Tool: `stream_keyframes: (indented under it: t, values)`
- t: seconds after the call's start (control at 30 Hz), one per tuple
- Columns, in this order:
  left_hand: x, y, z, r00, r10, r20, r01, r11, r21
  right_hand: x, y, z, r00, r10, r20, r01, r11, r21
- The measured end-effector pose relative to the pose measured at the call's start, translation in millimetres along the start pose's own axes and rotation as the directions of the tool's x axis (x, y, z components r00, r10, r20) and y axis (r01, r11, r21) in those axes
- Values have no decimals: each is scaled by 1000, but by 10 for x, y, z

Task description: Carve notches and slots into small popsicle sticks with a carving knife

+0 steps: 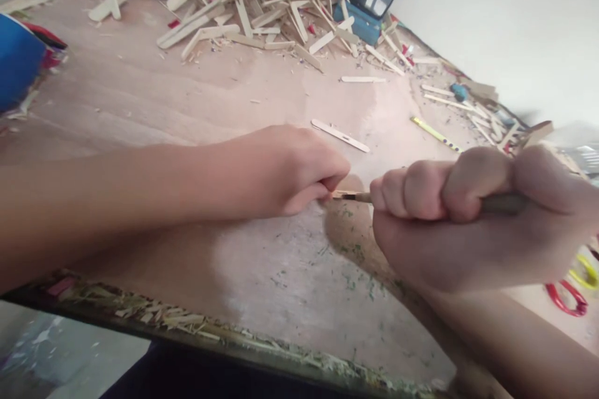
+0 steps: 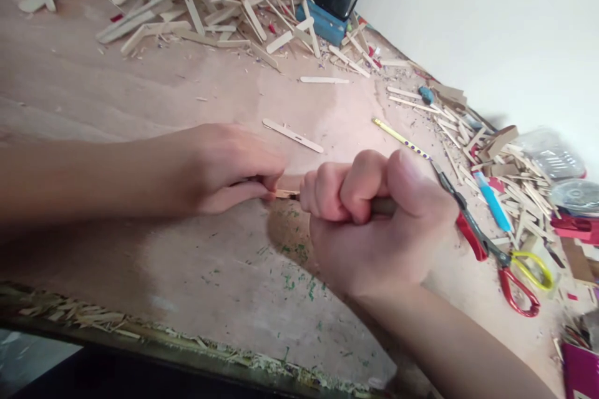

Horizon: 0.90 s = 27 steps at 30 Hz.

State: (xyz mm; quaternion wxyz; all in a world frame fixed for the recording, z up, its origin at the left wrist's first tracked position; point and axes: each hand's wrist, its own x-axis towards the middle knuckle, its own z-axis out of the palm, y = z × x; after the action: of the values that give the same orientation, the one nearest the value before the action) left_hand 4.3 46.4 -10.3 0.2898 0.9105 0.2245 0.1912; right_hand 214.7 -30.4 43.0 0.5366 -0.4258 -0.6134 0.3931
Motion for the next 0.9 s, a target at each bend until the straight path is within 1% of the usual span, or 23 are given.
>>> stream_keyframes:
  t: [0.03, 0.07, 0.1, 0.17, 0.23, 0.37, 0.47, 0.57, 0.6, 0.7, 0.77, 0.83, 0.9]
  values:
    - [-1, 1, -2, 1000, 4, 8, -4, 1000, -9, 40, 15, -7, 997, 62, -52, -58, 996, 73]
    - [2, 3, -9, 1000, 6, 17, -5, 1000, -15, 77, 41, -4, 990, 102, -100, -88, 987, 136]
    - [7, 7, -21, 1000, 4, 29, -4, 1000, -19, 111, 77, 7, 983, 122, -141, -92, 975, 202]
    - [21, 17, -49, 999, 2, 51, -1, 1000, -23, 167, 165, 33, 974, 108, -200, -39, 947, 319]
    - [30, 24, -73, 998, -5, 64, 7, 1000, -23, 210, 250, 43, 969, 105, -223, -9, 919, 395]
    - [21, 8, -80, 997, -32, 71, 34, 999, -27, 272, 379, -15, 953, 183, -241, -59, 892, 448]
    - [-1, -17, -56, 997, -26, 67, 29, 998, -47, 297, 452, -88, 948, 226, -224, -92, 869, 487]
    - [-16, -23, -32, 1000, -23, 12, 24, 998, -50, 306, 479, -149, 960, 227, -164, -117, 858, 501]
    - [-18, -20, -27, 1000, -26, 10, 26, 998, -49, 306, 472, -163, 964, 220, -146, -121, 858, 498]
    - [-18, -4, -24, 999, -32, 24, 33, 999, -39, 297, 412, -174, 980, 184, -78, -129, 882, 453]
    - [-16, 15, -29, 1000, -19, 19, 19, 1000, -2, 278, 348, -157, 989, 141, -44, -110, 904, 413]
    - [-11, 44, -43, 1000, -9, 26, 8, 998, 55, 250, 264, -135, 989, 139, -45, -112, 919, 377]
    - [-1, 77, -63, 997, -16, 78, 6, 992, 124, 219, 167, -129, 984, 161, -71, -122, 917, 380]
